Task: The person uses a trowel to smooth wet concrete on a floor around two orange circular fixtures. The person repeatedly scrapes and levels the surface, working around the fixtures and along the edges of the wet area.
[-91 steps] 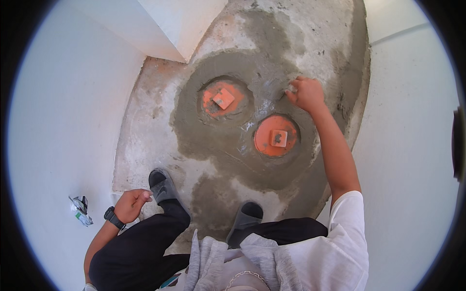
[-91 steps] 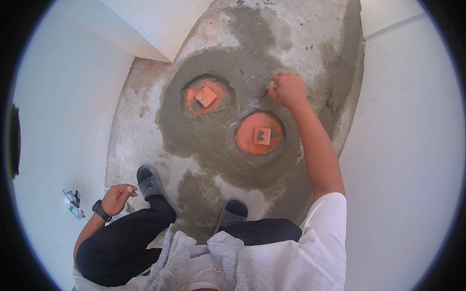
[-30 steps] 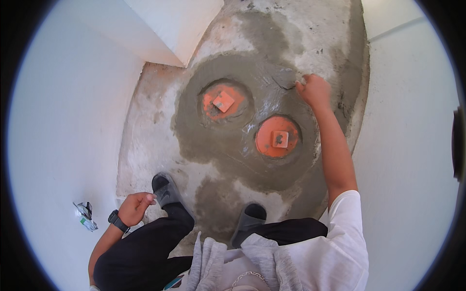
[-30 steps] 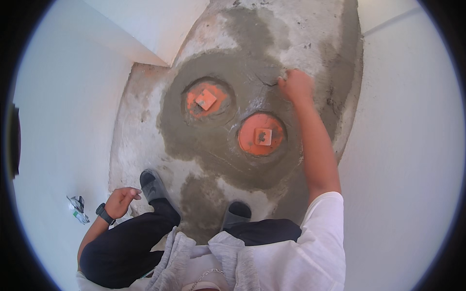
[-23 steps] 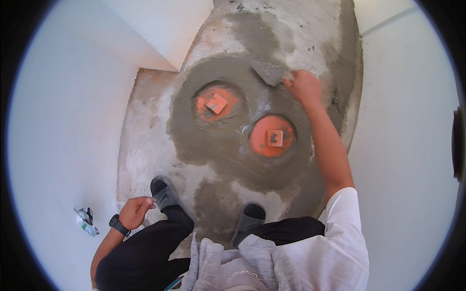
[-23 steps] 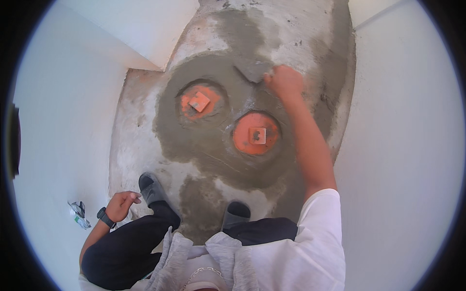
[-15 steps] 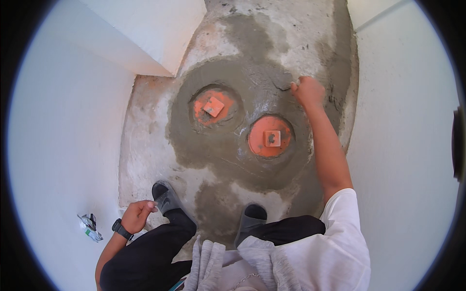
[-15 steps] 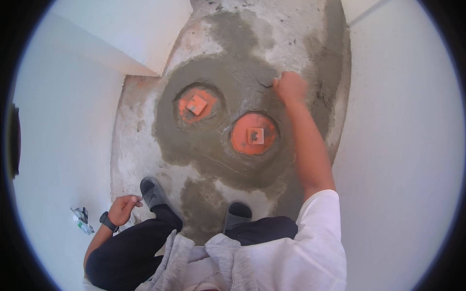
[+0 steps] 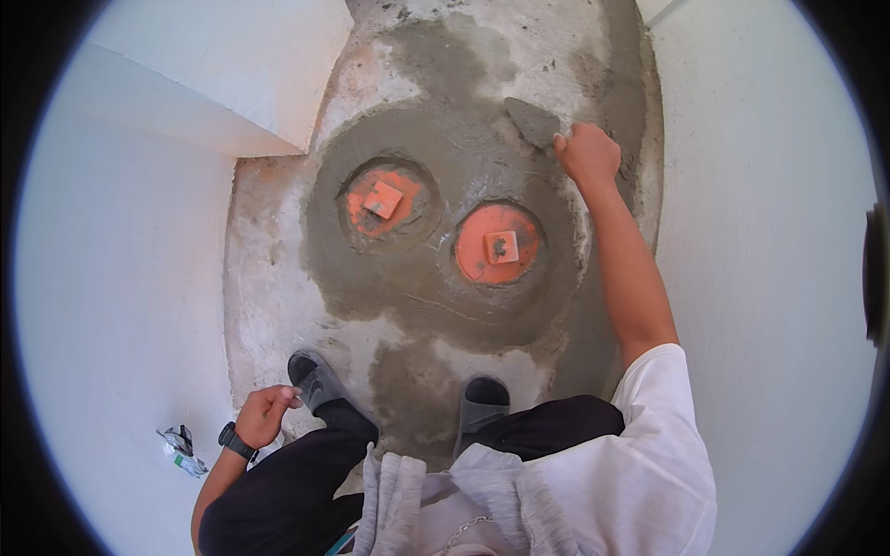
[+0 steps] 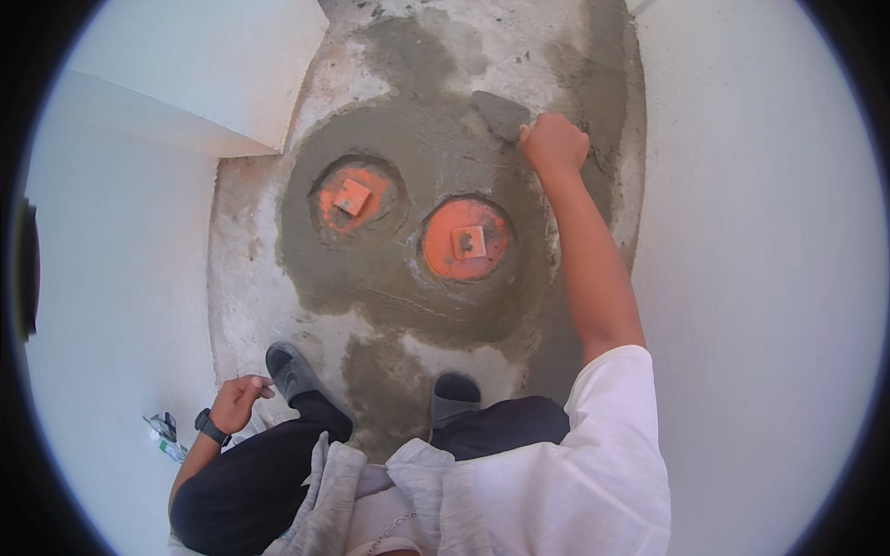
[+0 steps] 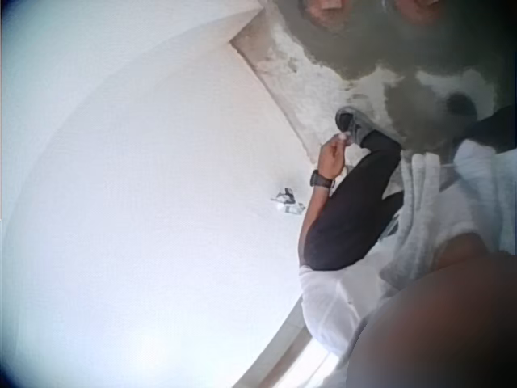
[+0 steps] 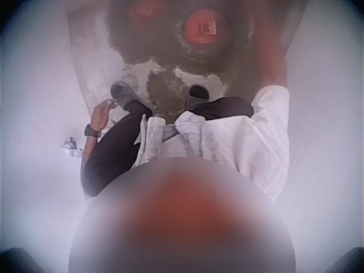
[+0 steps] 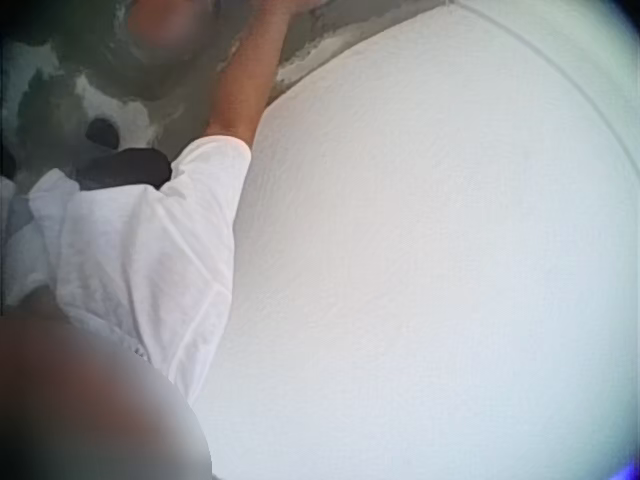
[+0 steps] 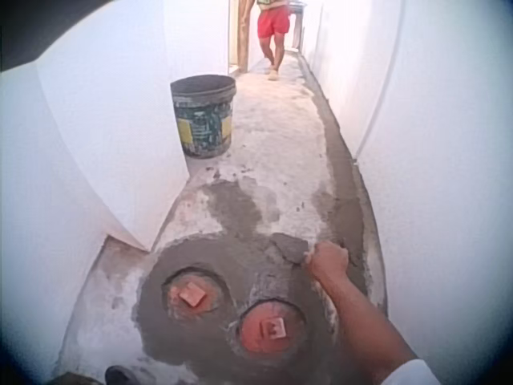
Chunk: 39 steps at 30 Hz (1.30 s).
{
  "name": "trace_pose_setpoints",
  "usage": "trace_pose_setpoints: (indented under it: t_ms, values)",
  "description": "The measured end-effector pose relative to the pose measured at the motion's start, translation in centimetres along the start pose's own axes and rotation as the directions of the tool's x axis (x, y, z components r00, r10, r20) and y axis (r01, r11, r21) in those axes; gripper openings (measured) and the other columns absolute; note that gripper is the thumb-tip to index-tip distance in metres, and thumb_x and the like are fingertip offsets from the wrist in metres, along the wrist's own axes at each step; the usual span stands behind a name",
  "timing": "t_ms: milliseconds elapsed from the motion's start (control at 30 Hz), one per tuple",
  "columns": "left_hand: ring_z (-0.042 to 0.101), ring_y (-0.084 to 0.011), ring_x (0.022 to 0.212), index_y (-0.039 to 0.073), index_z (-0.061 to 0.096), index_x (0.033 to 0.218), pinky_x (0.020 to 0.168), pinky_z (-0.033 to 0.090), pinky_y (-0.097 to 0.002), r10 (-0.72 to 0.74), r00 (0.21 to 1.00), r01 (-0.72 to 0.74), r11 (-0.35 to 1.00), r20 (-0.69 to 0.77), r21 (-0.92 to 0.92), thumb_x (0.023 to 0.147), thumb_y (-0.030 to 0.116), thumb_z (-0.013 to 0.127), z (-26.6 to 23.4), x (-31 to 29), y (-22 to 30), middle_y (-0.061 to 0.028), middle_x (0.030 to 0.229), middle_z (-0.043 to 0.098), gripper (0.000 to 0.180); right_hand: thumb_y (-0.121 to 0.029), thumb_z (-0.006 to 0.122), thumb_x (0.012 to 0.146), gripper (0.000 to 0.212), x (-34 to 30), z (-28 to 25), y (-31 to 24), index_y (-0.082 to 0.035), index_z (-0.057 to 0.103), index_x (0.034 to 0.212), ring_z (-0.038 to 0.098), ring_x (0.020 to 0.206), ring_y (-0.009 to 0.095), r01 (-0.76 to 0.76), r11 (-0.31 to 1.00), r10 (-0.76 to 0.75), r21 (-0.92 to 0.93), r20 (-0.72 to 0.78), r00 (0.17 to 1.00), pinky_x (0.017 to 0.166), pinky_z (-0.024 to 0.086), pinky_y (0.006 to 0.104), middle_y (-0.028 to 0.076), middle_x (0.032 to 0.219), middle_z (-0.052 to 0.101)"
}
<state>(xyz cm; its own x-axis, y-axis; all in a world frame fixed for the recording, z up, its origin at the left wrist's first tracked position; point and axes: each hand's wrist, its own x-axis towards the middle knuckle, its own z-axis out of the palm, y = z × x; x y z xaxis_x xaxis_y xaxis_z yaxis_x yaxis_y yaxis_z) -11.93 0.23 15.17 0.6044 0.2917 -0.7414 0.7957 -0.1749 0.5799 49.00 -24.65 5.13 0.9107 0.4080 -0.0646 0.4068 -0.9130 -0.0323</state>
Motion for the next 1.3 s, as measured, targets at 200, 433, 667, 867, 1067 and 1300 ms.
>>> trace_pose_setpoints:
  t_ms: [200,433,667,867,1067,1300]
  values:
    - [0.072,-0.0197,0.095,-0.009,0.071,0.117,0.091,0.055,-0.0336,0.025,1.000,-0.026,0.999,0.013,0.035,0.113,0.041,0.046,-0.1,0.5,0.6,-0.0150,0.097,0.077,0.056,-0.049,0.071,0.090,0.041,-3.7,1.7,-2.1,-0.012,0.079,0.105,0.073,0.098,0.035,0.192,0.981,-0.193,0.028,0.062,0.979,0.083,0.058,0.0481,0.013,0.107,0.076]
    - [0.072,-0.0199,0.095,-0.007,0.071,0.117,0.091,0.055,-0.0339,0.041,0.999,-0.041,0.998,-0.009,0.040,0.113,0.040,0.045,0.0,0.2,0.6,-0.0150,0.096,0.077,0.054,-0.045,0.071,0.090,0.039,-2.7,0.6,3.0,-0.009,0.077,0.102,0.074,0.096,0.034,0.073,0.996,-0.073,-0.050,-0.002,0.997,0.083,0.058,0.0478,0.013,0.101,0.076]
    - [0.073,-0.0202,0.095,-0.007,0.071,0.117,0.091,0.054,-0.0337,0.028,1.000,-0.028,0.999,-0.002,0.023,0.113,0.041,0.046,0.1,0.3,0.9,-0.0147,0.096,0.077,0.054,-0.045,0.073,0.088,0.038,-5.1,1.3,4.6,-0.010,0.077,0.101,0.073,0.095,0.033,0.217,0.976,-0.217,0.027,0.015,0.976,0.084,0.057,0.0464,0.012,0.098,0.075]
    - [0.073,-0.0203,0.097,-0.005,0.072,0.116,0.091,0.054,-0.0326,0.013,1.000,-0.013,1.000,-0.016,0.006,0.112,0.039,0.048,0.2,0.4,1.1,-0.0145,0.097,0.078,0.051,-0.044,0.074,0.087,0.036,-5.0,0.9,7.8,-0.013,0.079,0.103,0.072,0.090,0.031,0.153,0.988,-0.154,-0.023,-0.061,0.986,0.081,0.055,0.0475,0.009,0.095,0.073]
    - [0.073,-0.0205,0.096,-0.005,0.072,0.116,0.091,0.054,-0.0327,0.033,0.999,-0.033,0.999,-0.004,0.018,0.112,0.039,0.048,0.2,0.4,1.1,-0.0144,0.096,0.078,0.051,-0.041,0.076,0.083,0.032,-6.3,1.3,7.8,-0.014,0.079,0.100,0.070,0.089,0.028,0.465,0.884,-0.463,0.058,-0.045,0.885,0.079,0.050,0.0431,0.005,0.092,0.071]
    - [0.073,-0.0207,0.096,-0.005,0.072,0.115,0.090,0.054,-0.0330,0.022,1.000,-0.022,1.000,-0.013,0.018,0.113,0.039,0.047,0.2,0.4,0.7,-0.0146,0.096,0.078,0.051,-0.041,0.077,0.081,0.032,-5.1,1.6,7.1,-0.016,0.079,0.101,0.070,0.090,0.026,0.525,0.851,-0.522,0.025,-0.071,0.850,0.081,0.049,0.0425,0.003,0.092,0.070]
